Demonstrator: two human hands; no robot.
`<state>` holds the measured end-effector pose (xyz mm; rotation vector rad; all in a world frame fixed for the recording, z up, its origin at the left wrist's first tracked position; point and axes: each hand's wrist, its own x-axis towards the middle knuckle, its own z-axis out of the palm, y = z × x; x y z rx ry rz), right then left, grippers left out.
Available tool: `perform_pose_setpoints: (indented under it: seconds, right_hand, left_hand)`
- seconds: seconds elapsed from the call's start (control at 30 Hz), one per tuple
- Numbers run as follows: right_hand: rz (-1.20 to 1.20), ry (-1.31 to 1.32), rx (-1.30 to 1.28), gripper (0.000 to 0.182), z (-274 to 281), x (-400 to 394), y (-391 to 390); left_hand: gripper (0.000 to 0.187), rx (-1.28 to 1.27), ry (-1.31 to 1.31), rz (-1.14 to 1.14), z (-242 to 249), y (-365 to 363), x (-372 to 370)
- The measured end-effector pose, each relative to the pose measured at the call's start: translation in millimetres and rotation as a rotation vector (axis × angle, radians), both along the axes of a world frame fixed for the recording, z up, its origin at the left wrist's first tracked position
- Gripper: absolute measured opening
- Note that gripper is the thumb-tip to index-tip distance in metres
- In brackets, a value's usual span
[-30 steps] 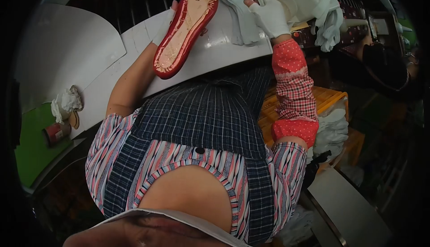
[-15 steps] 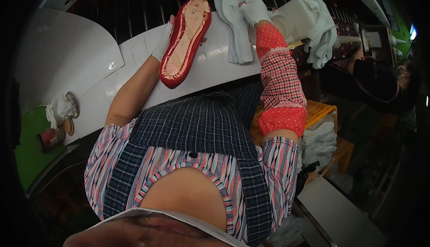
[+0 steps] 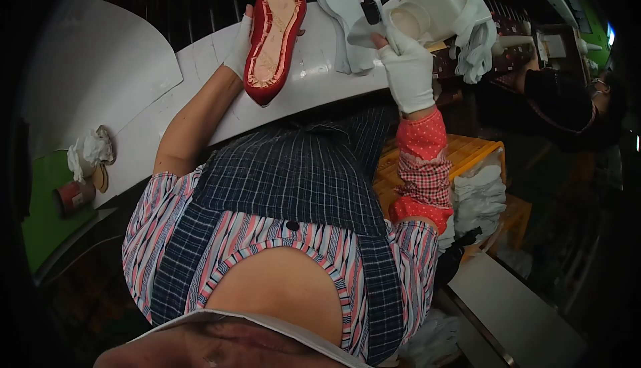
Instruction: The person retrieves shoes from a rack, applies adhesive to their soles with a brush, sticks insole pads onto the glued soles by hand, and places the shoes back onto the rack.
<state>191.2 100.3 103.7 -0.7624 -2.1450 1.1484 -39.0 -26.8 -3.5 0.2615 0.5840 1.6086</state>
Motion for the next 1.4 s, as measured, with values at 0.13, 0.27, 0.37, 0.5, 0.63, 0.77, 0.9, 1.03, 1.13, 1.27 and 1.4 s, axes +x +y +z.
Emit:
perform_pose_setpoints:
  seconds: [0.13,0.27,0.37,0.5,0.63,0.77,0.9,1.03,1.13,1.27,1.4]
  right_hand:
    - [-0.001,-0.119,-0.068,0.017,40,24,-36]
    - [-0.014,-0.121,-0.21,0.02,71,34,-56]
    - [-0.028,0.057,-0.25,0.018,71,21,-64]
    - [0.055,0.102,-0.383,0.016,69,-4,-56]
    - [0.118,0.201,-0.318,0.013,40,-29,-35]
    - [0.101,0.154,-0.111,0.015,2,-42,-12]
    - [0.07,0.208,-0.065,0.017,-9,-49,-7]
    - [0.031,0.21,-0.085,0.017,-12,-50,-4]
    - [0.016,0.172,-0.072,0.016,-13,-49,-2]
    - [0.004,0.207,-0.062,0.016,-12,-52,-6]
    - [0.01,0.189,0.011,0.017,-13,-54,-7]
  left_hand:
    - [0.093,-0.061,0.192,0.045,-4,5,-5]
    - [0.091,-0.179,0.401,0.126,20,11,13]
    - [0.09,-0.15,0.405,0.132,18,18,16]
    - [0.089,-0.109,0.413,0.134,12,27,18]
    - [0.089,-0.06,0.428,0.138,10,32,19]
    - [0.088,-0.178,0.558,0.12,4,28,24]
    - [0.08,-0.063,0.436,0.019,5,23,30]
    - [0.072,0.027,0.416,-0.012,-5,24,33]
    - [0.07,0.023,0.419,-0.011,-4,24,36]
    - [0.071,0.005,0.425,0.008,-1,22,39]
    - [0.073,-0.006,0.464,-0.005,-2,22,39]
